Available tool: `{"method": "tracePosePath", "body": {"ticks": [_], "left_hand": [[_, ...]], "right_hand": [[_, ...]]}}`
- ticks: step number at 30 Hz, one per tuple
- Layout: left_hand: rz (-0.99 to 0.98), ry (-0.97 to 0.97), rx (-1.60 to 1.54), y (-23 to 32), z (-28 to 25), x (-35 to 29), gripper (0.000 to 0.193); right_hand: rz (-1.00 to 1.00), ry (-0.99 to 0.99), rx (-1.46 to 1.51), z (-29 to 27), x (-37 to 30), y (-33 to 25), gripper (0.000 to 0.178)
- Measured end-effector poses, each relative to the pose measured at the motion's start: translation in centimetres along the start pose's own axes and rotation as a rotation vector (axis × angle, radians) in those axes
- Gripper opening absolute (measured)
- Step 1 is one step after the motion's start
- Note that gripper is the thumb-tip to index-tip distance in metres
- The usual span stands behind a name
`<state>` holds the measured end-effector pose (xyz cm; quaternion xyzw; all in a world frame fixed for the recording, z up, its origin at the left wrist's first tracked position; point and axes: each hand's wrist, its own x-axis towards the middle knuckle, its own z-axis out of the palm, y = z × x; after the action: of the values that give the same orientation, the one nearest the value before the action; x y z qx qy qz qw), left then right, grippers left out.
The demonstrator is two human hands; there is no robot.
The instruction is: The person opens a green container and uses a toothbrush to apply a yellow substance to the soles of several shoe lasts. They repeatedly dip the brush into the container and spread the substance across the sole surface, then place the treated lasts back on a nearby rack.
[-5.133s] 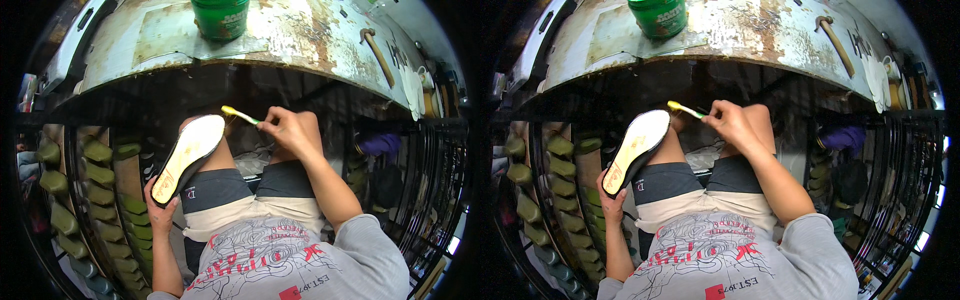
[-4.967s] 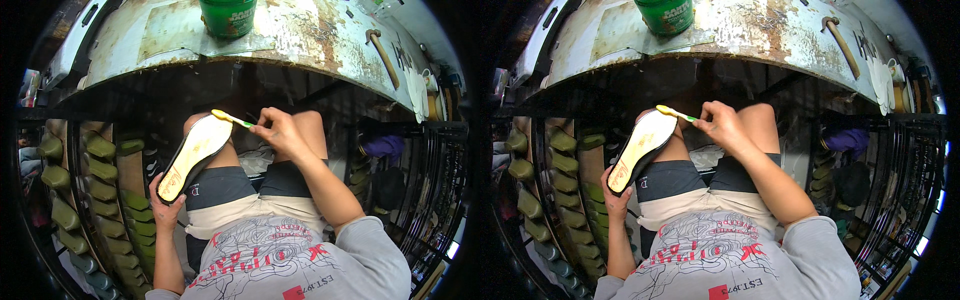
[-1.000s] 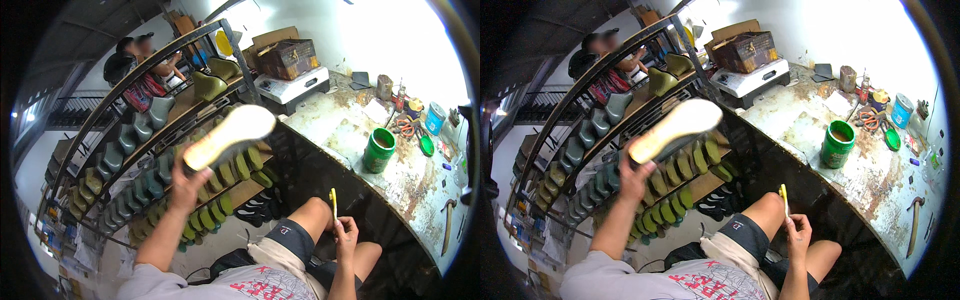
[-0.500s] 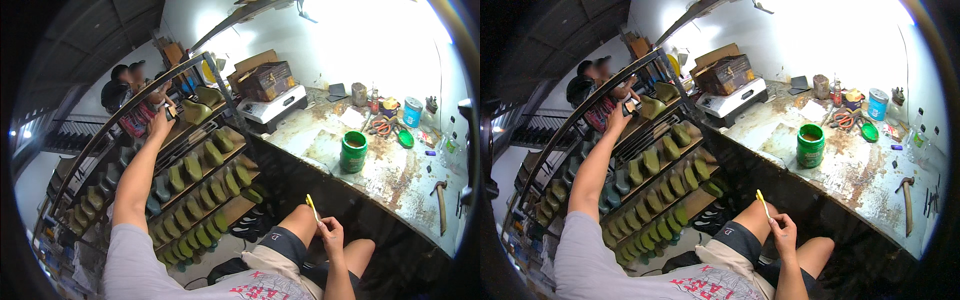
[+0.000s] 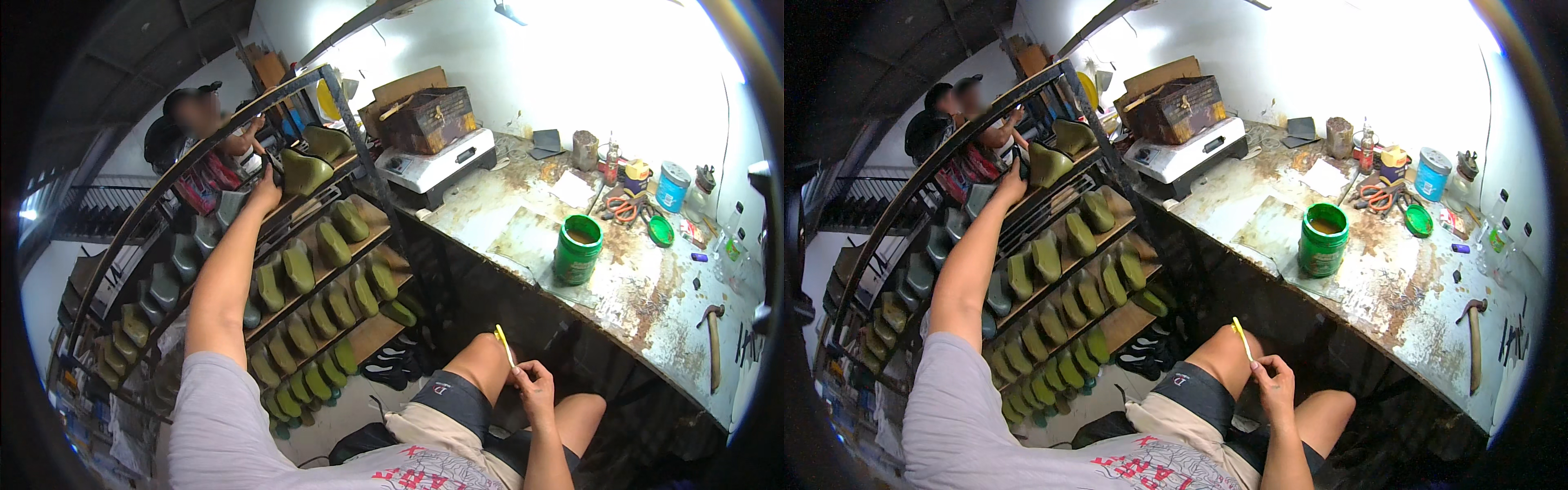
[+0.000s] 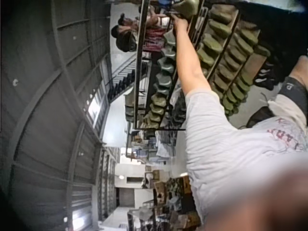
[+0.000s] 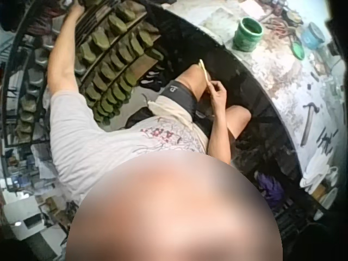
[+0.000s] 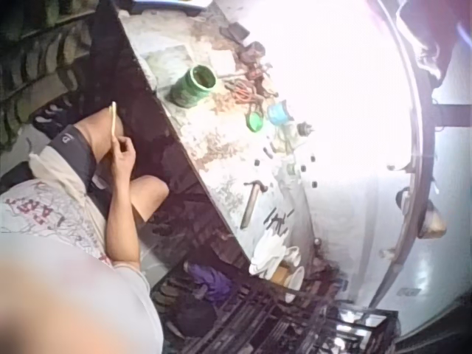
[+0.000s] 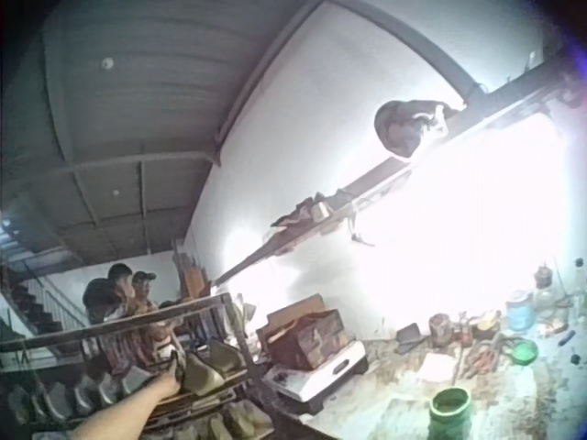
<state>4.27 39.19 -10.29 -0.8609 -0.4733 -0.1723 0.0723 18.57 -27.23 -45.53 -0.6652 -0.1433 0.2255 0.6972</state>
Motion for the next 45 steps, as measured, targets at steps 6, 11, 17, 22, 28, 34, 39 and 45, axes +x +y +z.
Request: {"method": "tracePosePath", "body": {"ticks": [6,11,17,22,28,34,39,45], "left_hand": [[0.244,0.068,-0.138,-2.6,-4.4,-1.4,0.083],[0.143,0.479,-0.288,-6.4,-8.7,-5.3,0.062],[-0.304,0.328,-1.06,-8.3,-7.5,-8.6,0.063],[-0.085,0.47,-1.634,-2.7,-7.5,-18.4,0.055],[0.07,0.111,-1.678,4.1,-4.0,-34.2,0.047],[-0.121,-0.853,-1.68,10.9,6.7,-40.9,0.025],[-0.594,-1.348,-1.708,13.6,16.4,-42.4,0.021],[-0.415,-1.07,-1.944,12.0,20.1,-41.6,0.034]], "right_hand": [[0.001,-0.007,-0.004,-0.3,0.2,0.4,0.022],[0.064,0.011,-0.015,-0.6,0.4,0.4,0.022],[0.029,-0.047,0.064,-0.3,-0.1,-0.3,0.021],[-0.07,-0.046,0.172,-0.1,-0.5,-0.4,0.021],[-0.044,-0.024,0.164,0.2,0.1,-0.5,0.022],[-0.035,-0.001,-0.004,-0.6,2.3,-6.2,0.024],[-0.309,0.094,-0.577,-6.6,6.1,-17.9,0.019],[-0.588,0.114,-1.395,-9.5,11.9,-31.2,0.012]]}}
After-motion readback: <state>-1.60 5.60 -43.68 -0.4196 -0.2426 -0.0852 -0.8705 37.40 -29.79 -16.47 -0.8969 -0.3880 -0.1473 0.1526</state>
